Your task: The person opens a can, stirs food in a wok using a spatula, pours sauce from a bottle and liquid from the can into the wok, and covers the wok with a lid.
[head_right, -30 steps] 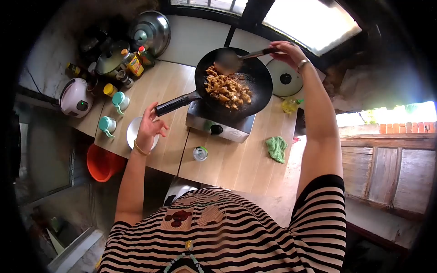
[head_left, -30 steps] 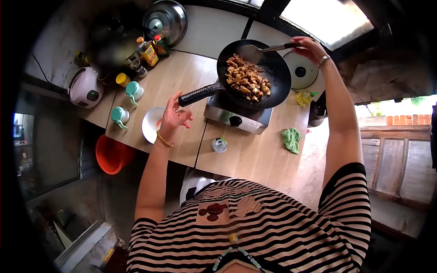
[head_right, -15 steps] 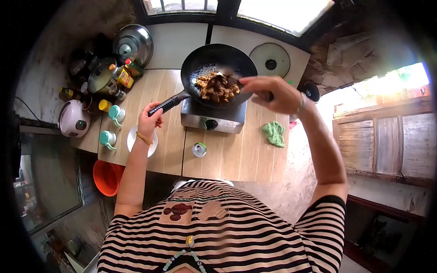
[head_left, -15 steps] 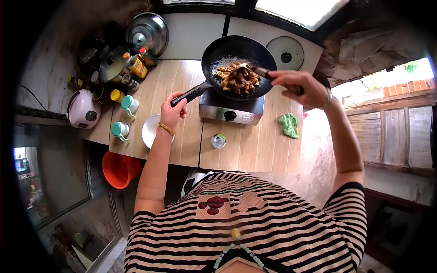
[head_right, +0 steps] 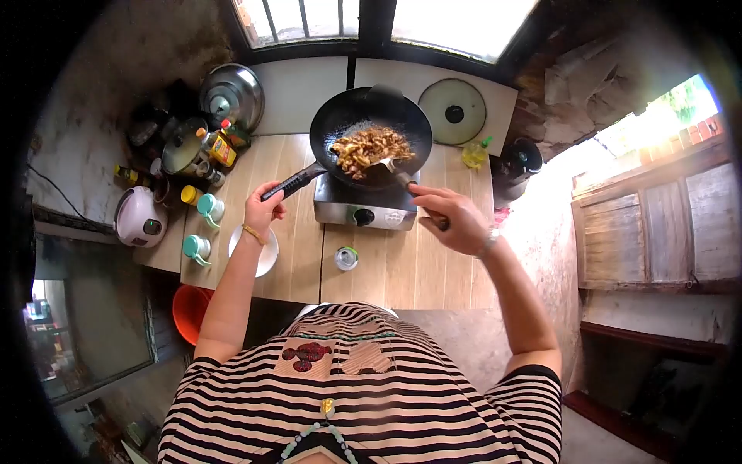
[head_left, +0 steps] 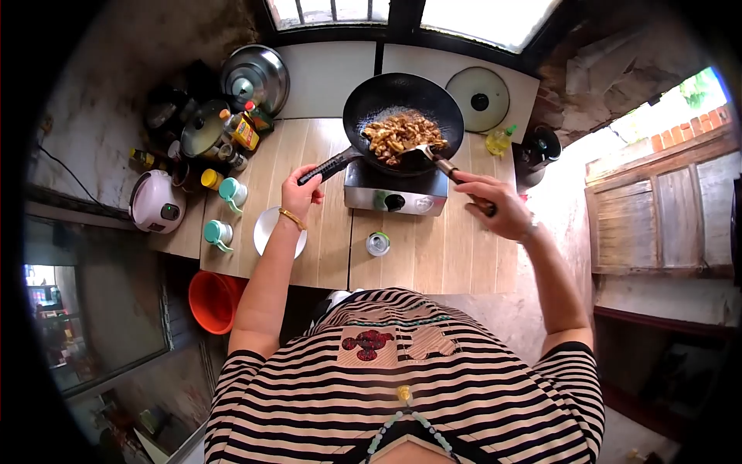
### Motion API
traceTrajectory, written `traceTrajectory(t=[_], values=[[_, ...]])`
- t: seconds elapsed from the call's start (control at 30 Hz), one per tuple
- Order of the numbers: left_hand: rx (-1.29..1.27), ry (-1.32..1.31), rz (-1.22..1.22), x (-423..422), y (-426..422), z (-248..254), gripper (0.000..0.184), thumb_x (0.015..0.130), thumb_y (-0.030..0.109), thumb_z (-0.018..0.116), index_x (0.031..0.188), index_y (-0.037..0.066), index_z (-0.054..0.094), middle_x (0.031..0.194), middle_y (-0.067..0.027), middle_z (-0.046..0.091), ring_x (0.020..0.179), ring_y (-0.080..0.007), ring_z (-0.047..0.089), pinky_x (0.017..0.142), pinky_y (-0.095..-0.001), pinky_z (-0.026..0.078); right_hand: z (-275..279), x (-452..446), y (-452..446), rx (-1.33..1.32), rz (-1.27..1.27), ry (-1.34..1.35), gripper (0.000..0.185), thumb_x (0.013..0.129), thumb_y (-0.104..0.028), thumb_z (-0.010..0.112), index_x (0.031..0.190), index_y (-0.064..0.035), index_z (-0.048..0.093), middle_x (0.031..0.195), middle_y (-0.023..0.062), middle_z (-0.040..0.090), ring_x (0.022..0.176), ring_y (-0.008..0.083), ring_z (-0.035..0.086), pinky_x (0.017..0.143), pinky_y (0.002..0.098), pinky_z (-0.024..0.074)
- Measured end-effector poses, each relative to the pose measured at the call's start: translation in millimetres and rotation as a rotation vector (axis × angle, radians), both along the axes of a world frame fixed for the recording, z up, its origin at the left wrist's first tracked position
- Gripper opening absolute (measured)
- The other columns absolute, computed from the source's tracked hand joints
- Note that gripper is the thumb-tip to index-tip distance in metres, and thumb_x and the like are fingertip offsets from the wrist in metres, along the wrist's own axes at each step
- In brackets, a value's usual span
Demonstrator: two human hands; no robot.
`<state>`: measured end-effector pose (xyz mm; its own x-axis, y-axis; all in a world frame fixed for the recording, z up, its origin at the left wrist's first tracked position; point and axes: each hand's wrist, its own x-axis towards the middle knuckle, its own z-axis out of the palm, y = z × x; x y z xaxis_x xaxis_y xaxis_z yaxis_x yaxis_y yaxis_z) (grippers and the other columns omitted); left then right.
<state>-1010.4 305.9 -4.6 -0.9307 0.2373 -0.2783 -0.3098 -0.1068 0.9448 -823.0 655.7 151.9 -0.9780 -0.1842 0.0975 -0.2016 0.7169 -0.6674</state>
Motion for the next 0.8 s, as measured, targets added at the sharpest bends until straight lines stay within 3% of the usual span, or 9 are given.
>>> traceTrajectory(t=[0.07, 0.17, 0.3, 0.33, 0.47, 0.6, 0.8], values=[[-0.006, 0.01, 0.016, 0, 0, 1, 0.028, 0.086, 0.004, 0.066, 0.113, 0.002, 0.06, 0.08, -0.0053, 0.065, 0.052, -0.0112, 0.06, 0.043, -0.0232, 0.048, -34, -16, -7, 0.146, 0.087, 0.278, 0.034, 0.076, 0.005, 0.067, 0.109, -0.003, 0.064, 0.13, 0.011, 0.059, 0.081, 0.0198, 0.063, 0.068, 0.0306, 0.0518], [-0.016, 0.017, 0.009, -1, 0, 2, 0.028, 0.086, 0.004, 0.066, 0.113, 0.002, 0.06, 0.081, -0.0057, 0.065, 0.051, -0.0117, 0.06, 0.042, -0.0235, 0.048, -63, -34, -10, 0.156, 0.081, 0.29, 0.035, 0.077, 0.004, 0.068, 0.111, -0.004, 0.064, 0.13, 0.0124, 0.058, 0.098, 0.027, 0.064, 0.077, 0.0337, 0.0533], [-0.018, 0.015, 0.002, -2, -3, 0, 0.028, 0.085, 0.006, 0.066, 0.113, 0.002, 0.061, 0.081, -0.006, 0.066, 0.051, -0.012, 0.06, 0.042, -0.0237, 0.048, -21, -37, -5, -0.031, -0.02, 0.165, 0.033, 0.079, 0.002, 0.069, 0.11, -0.0047, 0.065, 0.128, 0.012, 0.059, 0.095, 0.0257, 0.065, 0.08, 0.0331, 0.0537], [-0.026, 0.012, 0.003, -1, -2, 2, 0.028, 0.085, 0.006, 0.067, 0.113, 0.003, 0.061, 0.081, -0.006, 0.066, 0.05, -0.0121, 0.06, 0.042, -0.0238, 0.048, -14, -39, -3, 0.044, -0.003, 0.208, 0.034, 0.078, 0.001, 0.07, 0.111, -0.0048, 0.065, 0.129, 0.0111, 0.059, 0.094, 0.0261, 0.066, 0.08, 0.0334, 0.0544], [-0.075, -0.017, 0.04, 3, 3, 8, 0.027, 0.087, 0.006, 0.065, 0.113, 0.006, 0.061, 0.08, -0.003, 0.063, 0.052, -0.0117, 0.06, 0.045, -0.0233, 0.048, -34, -70, -6, 0.066, 0.004, 0.361, 0.032, 0.08, -0.004, 0.068, 0.112, -0.0051, 0.063, 0.13, 0.0131, 0.058, 0.104, 0.0313, 0.061, 0.089, 0.0369, 0.0504], [-0.069, -0.008, 0.038, 4, 2, 9, 0.027, 0.086, 0.006, 0.065, 0.113, 0.006, 0.061, 0.079, -0.0026, 0.063, 0.054, -0.0118, 0.06, 0.046, -0.0232, 0.048, -106, -72, -3, 0.1, 0.064, 0.349, 0.032, 0.08, -0.007, 0.067, 0.111, -0.0052, 0.062, 0.134, 0.0142, 0.054, 0.106, 0.0327, 0.058, 0.09, 0.0387, 0.049], [-0.03, -0.01, 0.077, 2, 2, 2, 0.026, 0.085, 0.004, 0.065, 0.111, 0.003, 0.061, 0.08, -0.0052, 0.064, 0.052, -0.0126, 0.061, 0.044, -0.0248, 0.051, -64, -13, -1, 0.106, 0.058, 0.332, 0.034, 0.079, -0.005, 0.068, 0.112, -0.004, 0.061, 0.134, 0.0147, 0.053, 0.1, 0.0324, 0.059, 0.087, 0.0397, 0.0502]])
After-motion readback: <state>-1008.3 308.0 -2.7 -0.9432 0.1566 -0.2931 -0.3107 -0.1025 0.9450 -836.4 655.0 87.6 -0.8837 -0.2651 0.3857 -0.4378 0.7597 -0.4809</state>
